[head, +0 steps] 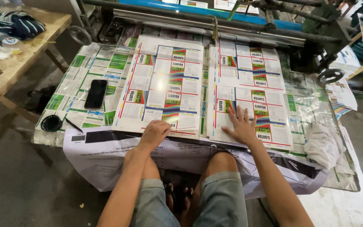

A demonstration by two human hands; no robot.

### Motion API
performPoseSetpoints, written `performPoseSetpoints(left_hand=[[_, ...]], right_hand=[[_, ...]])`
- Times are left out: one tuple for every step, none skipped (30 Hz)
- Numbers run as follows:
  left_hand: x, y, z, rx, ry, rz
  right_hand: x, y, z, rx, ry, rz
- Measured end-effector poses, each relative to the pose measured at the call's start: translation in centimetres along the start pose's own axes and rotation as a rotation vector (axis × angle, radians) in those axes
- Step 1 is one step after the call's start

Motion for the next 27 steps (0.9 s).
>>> performPoseSetpoints(left_hand=[[0.6,0.3,-0.4,-0.005,-0.004,-0.004],[1.1,0.5,-0.5,0.043,-0.014,0.008],[1.6,0.6,-0.9,0.092,-0.027,0.022],[2.0,1.0,-1.2,0.086,-0.033,0.020],[2.2,1.1,-1.3,0.189,-0.073,0.069],[2.4,1.2,-1.3,0.291,-0.112,0.120],[2.2,1.2,-1.3,0.286,-0.119,0.122],[2.3,1.3,-1.6,0.200,-0.111,0.069],[2.4,1.2,-1.8,0.115,-0.103,0.019],[1.4,0.6,-1.5,0.112,-0.108,0.024],[0.6,0.4,-0.9,0.089,-0.076,0.005],[-0.2,0.2,-0.4,0.065,-0.043,-0.014],[-0.4,0.0,-0.2,0.063,-0.043,-0.017],[-0.8,-0.2,-0.1,0.057,-0.020,-0.005],[-1.2,-0.4,0.1,0.053,0.004,0.007],[-1.2,-0.4,0.0,0.052,0.004,0.004],[-1.2,-0.5,-0.1,0.056,0.028,0.028],[-1.3,-0.6,-0.1,0.061,0.053,0.052],[-1.4,-0.5,-0.1,0.061,0.057,0.048],[-1.6,-0.4,0.0,0.090,0.074,0.073],[-1.9,-0.4,0.1,0.120,0.089,0.100],[-0.3,0.0,-1.0,0.121,0.092,0.098],[1.9,0.5,-2.3,0.086,0.162,-0.060],[4.0,1.0,-3.7,0.051,0.232,-0.218],[3.9,1.1,-3.8,0.051,0.233,-0.221],[3.8,1.2,-4.0,0.058,0.285,-0.229],[3.7,1.1,-4.1,0.067,0.340,-0.236]], right_hand=[[0.0,-2.0,-0.1,-0.004,-0.004,-0.005],[0.0,-4.0,0.1,0.076,-0.004,-0.011],[0.1,-6.2,0.2,0.153,-0.006,-0.015],[0.6,-7.0,0.3,0.146,-0.011,-0.018],[1.1,-8.1,0.5,0.186,-0.023,-0.024],[1.6,-9.2,0.8,0.225,-0.035,-0.029],[2.4,-9.5,0.8,0.217,-0.039,-0.029],[3.0,-9.7,0.9,0.242,-0.079,-0.012],[3.5,-10.2,1.2,0.266,-0.115,0.007],[3.7,-10.5,0.7,0.259,-0.115,0.009],[3.8,-10.3,0.5,0.294,-0.135,0.035],[4.0,-10.1,0.4,0.328,-0.156,0.060],[4.5,-10.1,0.6,0.328,-0.157,0.057],[5.0,-10.2,1.0,0.354,-0.154,0.080],[5.4,-10.2,1.3,0.380,-0.151,0.104],[5.8,-10.5,1.5,0.381,-0.153,0.102],[6.0,-10.8,2.0,0.433,-0.127,0.111],[6.4,-11.2,2.4,0.484,-0.102,0.121],[5.9,-11.0,1.9,0.489,-0.103,0.117],[5.3,-10.9,1.3,0.482,-0.107,0.124],[4.7,-10.8,0.6,0.472,-0.112,0.133],[4.9,-11.0,0.9,0.476,-0.113,0.131],[5.3,-11.1,0.9,0.405,-0.145,0.044],[5.8,-11.1,0.9,0.333,-0.177,-0.042],[6.1,-11.6,2.5,0.334,-0.179,-0.045],[7.3,-12.2,4.0,0.312,-0.148,-0.259],[8.2,-13.0,5.6,0.288,-0.114,-0.472]])
Point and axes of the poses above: each hand's wrist, its own y-axis towards the middle knuckle, its own x-axis out of the back of the hand, z = x × y, the point moved 4 cm from there along y, towards the middle knuckle, and after that the axes turned 14 degrees about y, right-handed, at the moved point
